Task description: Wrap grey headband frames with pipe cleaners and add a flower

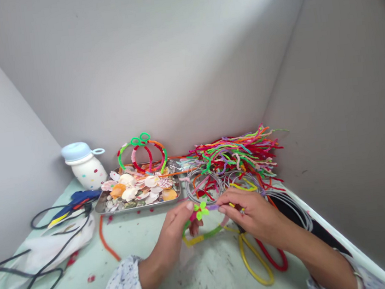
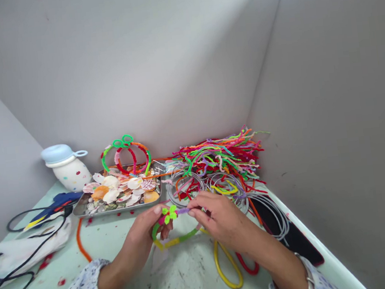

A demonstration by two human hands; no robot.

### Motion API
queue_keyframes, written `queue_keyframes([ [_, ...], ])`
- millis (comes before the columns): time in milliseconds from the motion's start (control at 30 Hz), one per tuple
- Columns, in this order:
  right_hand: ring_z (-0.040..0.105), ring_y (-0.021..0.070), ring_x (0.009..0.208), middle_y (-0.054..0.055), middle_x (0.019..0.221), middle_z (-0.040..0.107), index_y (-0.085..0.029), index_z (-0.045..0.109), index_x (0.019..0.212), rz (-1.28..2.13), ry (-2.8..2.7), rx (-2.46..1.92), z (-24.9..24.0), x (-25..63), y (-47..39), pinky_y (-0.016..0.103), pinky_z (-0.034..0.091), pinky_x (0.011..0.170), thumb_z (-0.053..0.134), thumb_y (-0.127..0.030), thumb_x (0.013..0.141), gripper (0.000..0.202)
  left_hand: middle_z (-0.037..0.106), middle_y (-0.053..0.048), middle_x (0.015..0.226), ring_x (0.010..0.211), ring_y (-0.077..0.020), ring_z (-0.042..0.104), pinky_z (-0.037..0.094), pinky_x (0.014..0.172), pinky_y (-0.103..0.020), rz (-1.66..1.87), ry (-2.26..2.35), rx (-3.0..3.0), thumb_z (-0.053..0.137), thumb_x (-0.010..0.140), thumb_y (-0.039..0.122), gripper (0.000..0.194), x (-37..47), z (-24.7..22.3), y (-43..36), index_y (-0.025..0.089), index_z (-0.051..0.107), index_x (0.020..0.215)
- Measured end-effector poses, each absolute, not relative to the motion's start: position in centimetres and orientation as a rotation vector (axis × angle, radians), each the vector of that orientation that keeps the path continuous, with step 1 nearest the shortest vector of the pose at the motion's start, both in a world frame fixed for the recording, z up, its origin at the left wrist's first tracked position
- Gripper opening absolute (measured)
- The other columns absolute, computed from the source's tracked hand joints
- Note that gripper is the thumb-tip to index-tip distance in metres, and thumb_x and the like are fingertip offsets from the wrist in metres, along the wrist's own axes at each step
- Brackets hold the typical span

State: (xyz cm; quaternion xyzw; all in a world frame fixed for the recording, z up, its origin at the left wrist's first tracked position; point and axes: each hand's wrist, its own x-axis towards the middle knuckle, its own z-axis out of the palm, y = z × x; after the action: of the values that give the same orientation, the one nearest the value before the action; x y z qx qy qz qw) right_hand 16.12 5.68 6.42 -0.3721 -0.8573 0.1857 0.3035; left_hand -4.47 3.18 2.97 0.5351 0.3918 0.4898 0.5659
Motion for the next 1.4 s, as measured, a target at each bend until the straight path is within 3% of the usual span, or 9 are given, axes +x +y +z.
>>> queue_keyframes([
  [567,0.059,0.0128,0.075,0.0,0.082,0.063,-0.022,0.065,0.09,0.479,-2.286,-0.951,6.4,16.0,5.3,0.025,0.047,0.069,0.052,-0.013,0.089,0.015,0.047,0.002,0.058,0.05,-0.0081,0.036,0.027,0.048,-0.021,1.015,0.963,1.153,0.056,0.083,0.044,0.035,-4.2,3.7,3.2,0.015,0.052,0.065],
  [800,0.058,0.0176,0.092,0.005,0.098,0.061,-0.022,0.061,0.1,0.347,-2.19,-0.857,7.1,15.2,3.4,0.032,0.049,0.081,0.056,-0.014,0.085,0.018,0.044,0.004,0.054,0.048,-0.0078,0.034,0.026,0.048,-0.022,1.055,1.047,1.208,0.056,0.082,0.046,0.037,-3.5,4.3,2.6,0.016,0.049,0.061],
  [1000,0.056,0.0173,0.086,0.004,0.093,0.058,-0.021,0.059,0.101,0.269,-2.21,-0.865,6.5,14.3,2.0,0.033,0.048,0.075,0.05,-0.014,0.088,0.017,0.036,0.006,0.055,0.052,-0.0092,0.032,0.026,0.05,-0.022,1.038,1.038,1.347,0.05,0.087,0.045,0.037,-3.0,5.0,1.7,0.018,0.044,0.062],
  [1400,0.055,0.0168,0.077,0.004,0.081,0.058,-0.017,0.061,0.086,0.019,-2.215,-0.94,6.4,13.9,2.0,0.031,0.046,0.069,0.049,-0.012,0.086,0.012,0.046,0.002,0.067,0.064,-0.0124,0.041,0.033,0.059,-0.024,0.992,1.074,1.503,0.05,0.085,0.029,0.016,-3.1,4.8,1.2,0.016,0.055,0.077],
])
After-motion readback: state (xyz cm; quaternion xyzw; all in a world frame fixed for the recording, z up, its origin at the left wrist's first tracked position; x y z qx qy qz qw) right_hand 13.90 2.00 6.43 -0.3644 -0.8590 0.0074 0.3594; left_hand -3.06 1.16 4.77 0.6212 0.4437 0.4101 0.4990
